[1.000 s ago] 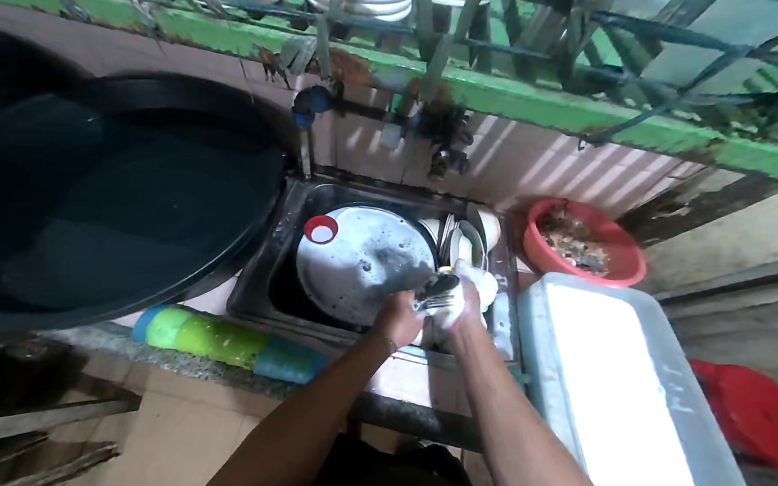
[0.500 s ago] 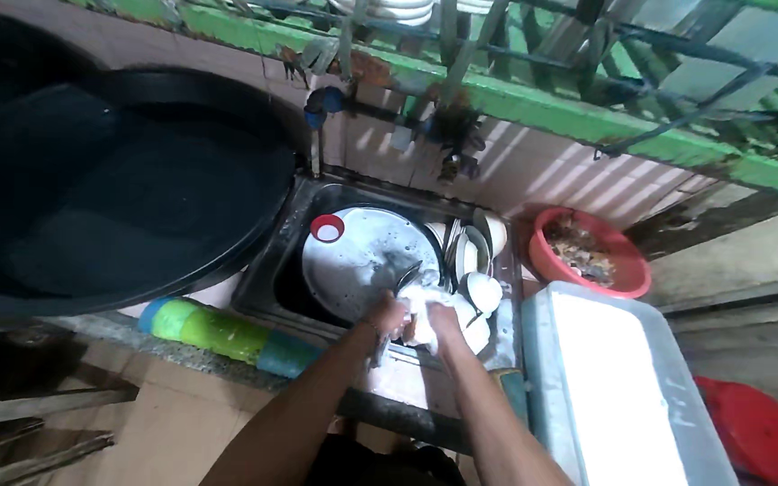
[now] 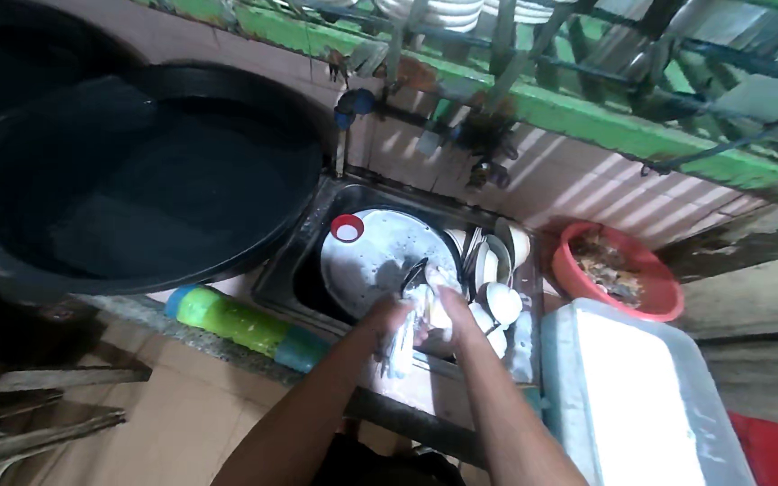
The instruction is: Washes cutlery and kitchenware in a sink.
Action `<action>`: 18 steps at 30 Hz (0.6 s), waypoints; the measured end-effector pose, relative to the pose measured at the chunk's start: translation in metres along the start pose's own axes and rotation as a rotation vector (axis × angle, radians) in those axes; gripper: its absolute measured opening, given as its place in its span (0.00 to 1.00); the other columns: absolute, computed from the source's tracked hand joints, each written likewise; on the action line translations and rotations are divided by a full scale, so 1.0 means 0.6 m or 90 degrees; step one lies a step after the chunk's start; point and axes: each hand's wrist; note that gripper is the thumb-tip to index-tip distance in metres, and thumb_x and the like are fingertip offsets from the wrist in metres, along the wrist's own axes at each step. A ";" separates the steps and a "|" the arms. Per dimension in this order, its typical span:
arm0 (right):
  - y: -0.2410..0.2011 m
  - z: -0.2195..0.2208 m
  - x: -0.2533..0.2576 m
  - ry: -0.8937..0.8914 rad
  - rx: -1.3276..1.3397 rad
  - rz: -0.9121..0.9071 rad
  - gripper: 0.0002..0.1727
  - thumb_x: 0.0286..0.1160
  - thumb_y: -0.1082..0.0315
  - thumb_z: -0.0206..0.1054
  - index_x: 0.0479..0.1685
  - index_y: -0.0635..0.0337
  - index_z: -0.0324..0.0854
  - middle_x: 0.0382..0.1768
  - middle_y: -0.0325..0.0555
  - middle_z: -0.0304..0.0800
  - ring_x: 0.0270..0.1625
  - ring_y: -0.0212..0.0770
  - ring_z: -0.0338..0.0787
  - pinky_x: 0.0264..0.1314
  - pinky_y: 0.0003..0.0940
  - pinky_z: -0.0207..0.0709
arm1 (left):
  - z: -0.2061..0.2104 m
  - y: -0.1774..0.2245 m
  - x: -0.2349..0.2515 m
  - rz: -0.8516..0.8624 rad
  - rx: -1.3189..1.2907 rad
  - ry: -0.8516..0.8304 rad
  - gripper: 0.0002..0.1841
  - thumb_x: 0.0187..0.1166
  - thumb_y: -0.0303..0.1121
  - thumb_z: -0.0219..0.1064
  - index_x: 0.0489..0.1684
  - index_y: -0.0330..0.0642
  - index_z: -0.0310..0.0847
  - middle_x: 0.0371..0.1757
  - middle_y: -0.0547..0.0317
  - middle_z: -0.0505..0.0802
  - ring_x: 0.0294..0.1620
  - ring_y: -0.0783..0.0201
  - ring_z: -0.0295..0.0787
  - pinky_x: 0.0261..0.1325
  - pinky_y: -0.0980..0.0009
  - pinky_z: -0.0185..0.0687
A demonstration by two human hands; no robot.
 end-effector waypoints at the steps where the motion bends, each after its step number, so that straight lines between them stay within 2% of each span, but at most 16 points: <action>1: 0.006 -0.003 -0.001 0.008 -0.039 -0.011 0.26 0.90 0.53 0.60 0.78 0.61 0.74 0.60 0.59 0.88 0.58 0.51 0.88 0.63 0.54 0.82 | 0.000 0.002 -0.001 -0.013 -0.018 -0.002 0.22 0.94 0.46 0.52 0.72 0.38 0.71 0.42 0.48 0.91 0.34 0.57 0.92 0.40 0.59 0.91; 2: 0.007 -0.007 0.000 0.018 -0.073 -0.044 0.24 0.87 0.59 0.65 0.75 0.64 0.76 0.60 0.61 0.88 0.60 0.51 0.88 0.66 0.53 0.81 | -0.004 0.001 0.001 -0.015 -0.036 -0.006 0.23 0.94 0.46 0.53 0.73 0.37 0.72 0.44 0.45 0.90 0.36 0.55 0.90 0.42 0.56 0.89; 3: 0.005 -0.012 0.000 0.021 -0.101 -0.083 0.22 0.84 0.61 0.68 0.71 0.65 0.79 0.58 0.58 0.89 0.58 0.48 0.89 0.65 0.50 0.82 | -0.005 0.000 -0.001 -0.007 -0.039 -0.010 0.22 0.94 0.46 0.53 0.71 0.37 0.73 0.40 0.48 0.89 0.31 0.58 0.87 0.37 0.59 0.88; 5: 0.001 -0.019 0.001 -0.005 -0.153 -0.138 0.19 0.82 0.63 0.70 0.65 0.65 0.82 0.54 0.56 0.91 0.54 0.45 0.90 0.63 0.47 0.84 | 0.001 -0.011 0.003 0.021 -0.092 -0.025 0.17 0.94 0.45 0.52 0.57 0.39 0.73 0.23 0.60 0.82 0.13 0.69 0.76 0.17 0.74 0.78; 6: -0.002 -0.017 -0.003 -0.021 -0.181 -0.146 0.18 0.82 0.64 0.69 0.64 0.65 0.82 0.52 0.56 0.91 0.53 0.45 0.91 0.62 0.47 0.85 | 0.002 -0.014 0.005 0.027 -0.111 -0.037 0.16 0.94 0.45 0.51 0.54 0.39 0.72 0.20 0.62 0.79 0.09 0.71 0.72 0.14 0.77 0.74; 7: -0.007 -0.015 -0.014 -0.028 -0.197 -0.127 0.18 0.83 0.68 0.67 0.67 0.67 0.80 0.56 0.59 0.89 0.57 0.47 0.89 0.66 0.49 0.82 | 0.002 -0.014 0.006 0.030 -0.108 -0.046 0.15 0.94 0.43 0.51 0.54 0.38 0.71 0.19 0.62 0.77 0.09 0.71 0.70 0.14 0.77 0.72; 9: -0.008 -0.014 -0.020 0.024 -0.199 -0.105 0.19 0.82 0.72 0.66 0.68 0.71 0.78 0.58 0.62 0.88 0.59 0.50 0.88 0.68 0.51 0.80 | 0.004 -0.005 0.006 0.032 -0.084 -0.064 0.13 0.94 0.39 0.52 0.53 0.37 0.71 0.20 0.62 0.78 0.10 0.71 0.71 0.15 0.77 0.73; 11: -0.004 -0.023 -0.014 0.099 -0.140 -0.043 0.22 0.86 0.69 0.62 0.73 0.74 0.73 0.64 0.69 0.84 0.65 0.57 0.85 0.72 0.57 0.76 | 0.000 0.000 0.002 0.012 -0.131 -0.108 0.12 0.95 0.40 0.52 0.56 0.40 0.72 0.25 0.62 0.80 0.15 0.71 0.74 0.20 0.75 0.77; 12: 0.004 -0.031 -0.008 0.130 -0.077 -0.031 0.22 0.89 0.67 0.59 0.74 0.75 0.73 0.65 0.70 0.83 0.65 0.57 0.85 0.71 0.57 0.76 | 0.001 -0.004 0.001 0.011 -0.189 -0.126 0.13 0.95 0.41 0.51 0.53 0.41 0.74 0.26 0.63 0.81 0.16 0.71 0.74 0.21 0.75 0.78; 14: 0.035 -0.043 0.008 0.130 0.115 -0.076 0.18 0.91 0.63 0.53 0.67 0.65 0.77 0.50 0.51 0.88 0.49 0.40 0.88 0.53 0.41 0.85 | 0.008 -0.015 0.003 0.022 -0.308 -0.165 0.18 0.95 0.46 0.48 0.42 0.44 0.76 0.23 0.65 0.80 0.16 0.72 0.75 0.21 0.76 0.79; 16: 0.049 -0.041 0.014 0.047 0.289 -0.074 0.18 0.94 0.59 0.46 0.58 0.60 0.78 0.38 0.42 0.88 0.38 0.33 0.88 0.41 0.35 0.86 | 0.021 -0.011 -0.002 0.021 -0.381 -0.188 0.19 0.95 0.46 0.46 0.36 0.46 0.74 0.20 0.67 0.77 0.14 0.73 0.73 0.19 0.78 0.77; 18: 0.057 -0.034 0.016 -0.010 0.356 -0.037 0.19 0.94 0.58 0.45 0.49 0.59 0.78 0.27 0.40 0.87 0.27 0.33 0.87 0.29 0.33 0.85 | 0.032 0.006 -0.028 -0.013 -0.333 -0.179 0.19 0.96 0.48 0.45 0.49 0.45 0.76 0.23 0.65 0.78 0.14 0.73 0.74 0.18 0.78 0.77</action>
Point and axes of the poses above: each hand's wrist, its own x-axis towards the middle knuckle, its own z-axis out of the palm, y = z × x
